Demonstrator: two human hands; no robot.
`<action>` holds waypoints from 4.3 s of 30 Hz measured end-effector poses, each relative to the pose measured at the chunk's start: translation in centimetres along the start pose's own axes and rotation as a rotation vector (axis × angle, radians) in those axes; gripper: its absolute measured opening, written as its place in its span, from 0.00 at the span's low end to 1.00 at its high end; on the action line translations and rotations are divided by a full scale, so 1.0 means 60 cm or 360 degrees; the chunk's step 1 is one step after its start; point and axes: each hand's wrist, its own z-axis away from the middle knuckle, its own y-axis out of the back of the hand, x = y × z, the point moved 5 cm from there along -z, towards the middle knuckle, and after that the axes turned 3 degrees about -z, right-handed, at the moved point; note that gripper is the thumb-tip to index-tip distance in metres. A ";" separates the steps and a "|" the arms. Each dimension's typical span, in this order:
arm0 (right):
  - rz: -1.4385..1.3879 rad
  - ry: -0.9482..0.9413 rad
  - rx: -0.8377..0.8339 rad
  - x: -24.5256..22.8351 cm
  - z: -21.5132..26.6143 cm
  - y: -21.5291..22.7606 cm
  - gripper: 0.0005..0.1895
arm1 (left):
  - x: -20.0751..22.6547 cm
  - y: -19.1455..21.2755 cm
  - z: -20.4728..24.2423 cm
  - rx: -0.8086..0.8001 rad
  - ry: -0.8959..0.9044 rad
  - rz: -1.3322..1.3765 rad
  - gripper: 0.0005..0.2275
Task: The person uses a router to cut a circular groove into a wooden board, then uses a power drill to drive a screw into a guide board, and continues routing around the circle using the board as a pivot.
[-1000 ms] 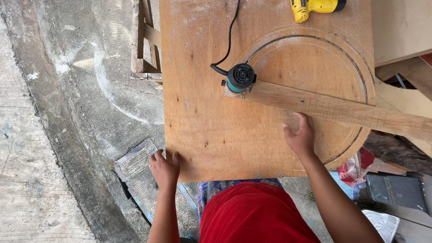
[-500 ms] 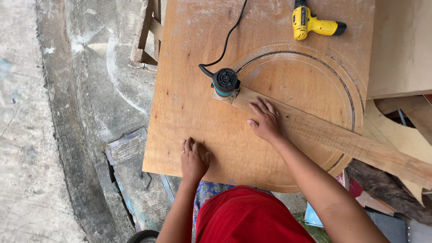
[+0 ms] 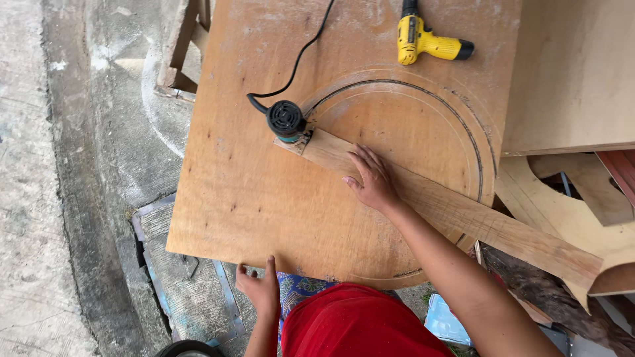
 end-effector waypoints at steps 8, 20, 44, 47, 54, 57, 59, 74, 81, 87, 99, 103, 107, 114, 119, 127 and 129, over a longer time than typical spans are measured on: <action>0.0271 -0.0913 0.0294 0.185 0.141 0.211 0.27 | -0.060 -0.155 0.105 -0.1056 0.1236 0.0956 0.24; 0.0596 -0.0912 -0.0002 0.277 0.238 0.182 0.33 | -0.066 -0.185 0.148 -0.1116 0.1347 0.1162 0.24; -0.0531 0.0119 0.0279 -0.089 -0.108 0.026 0.38 | -0.109 -0.194 0.078 -0.1012 0.0843 0.1170 0.34; -0.0577 0.0137 0.0247 -0.135 -0.167 0.003 0.51 | -0.117 -0.185 0.070 -0.0891 0.0816 0.1126 0.32; -0.0866 -0.0184 0.0322 -0.084 -0.244 -0.074 0.40 | -0.186 -0.121 -0.035 -0.0422 0.0494 0.0733 0.34; -0.0871 -0.0321 0.0306 -0.034 -0.254 -0.108 0.42 | -0.164 -0.045 -0.058 -0.0314 0.0383 0.0548 0.30; -0.0914 -0.0325 0.0339 -0.028 -0.252 -0.124 0.39 | -0.087 0.002 -0.062 -0.0142 0.0037 0.0283 0.26; -0.1240 -0.0803 0.0547 -0.040 -0.224 -0.114 0.27 | 0.478 -0.233 -0.013 0.0041 -0.2006 -0.0497 0.46; -0.1047 -0.0709 0.0556 0.005 -0.264 -0.090 0.28 | 0.472 -0.244 -0.006 0.0196 -0.2172 -0.0470 0.44; -0.0876 -0.0668 0.0574 0.028 -0.275 -0.095 0.29 | 0.485 -0.233 0.004 0.0084 -0.2185 -0.0614 0.43; -0.0491 -0.0605 0.0575 0.006 -0.275 -0.152 0.31 | 0.435 -0.163 -0.002 -0.0099 -0.1999 -0.0221 0.45; -0.0398 -0.0575 0.0551 0.003 -0.281 -0.193 0.32 | 0.269 -0.067 -0.065 0.0042 -0.1570 -0.0052 0.37; -0.0573 -0.0411 0.0666 -0.038 -0.271 -0.153 0.29 | 0.060 0.034 -0.151 0.0441 -0.0666 0.0027 0.36; -0.0736 -0.0249 0.0714 -0.061 -0.261 -0.137 0.30 | 0.006 0.019 -0.157 -0.0406 0.0433 0.1115 0.38; -0.0842 -0.0223 0.0696 -0.073 -0.259 -0.128 0.30 | -0.051 -0.048 -0.213 -0.0225 0.0394 0.1296 0.24; -0.0934 -0.0232 0.0676 -0.049 -0.253 -0.147 0.31 | -0.061 -0.054 -0.222 -0.0095 0.0348 0.1301 0.24; -0.0974 -0.0261 0.0671 -0.037 -0.250 -0.148 0.33 | -0.073 -0.060 -0.227 -0.0094 0.0351 0.1285 0.22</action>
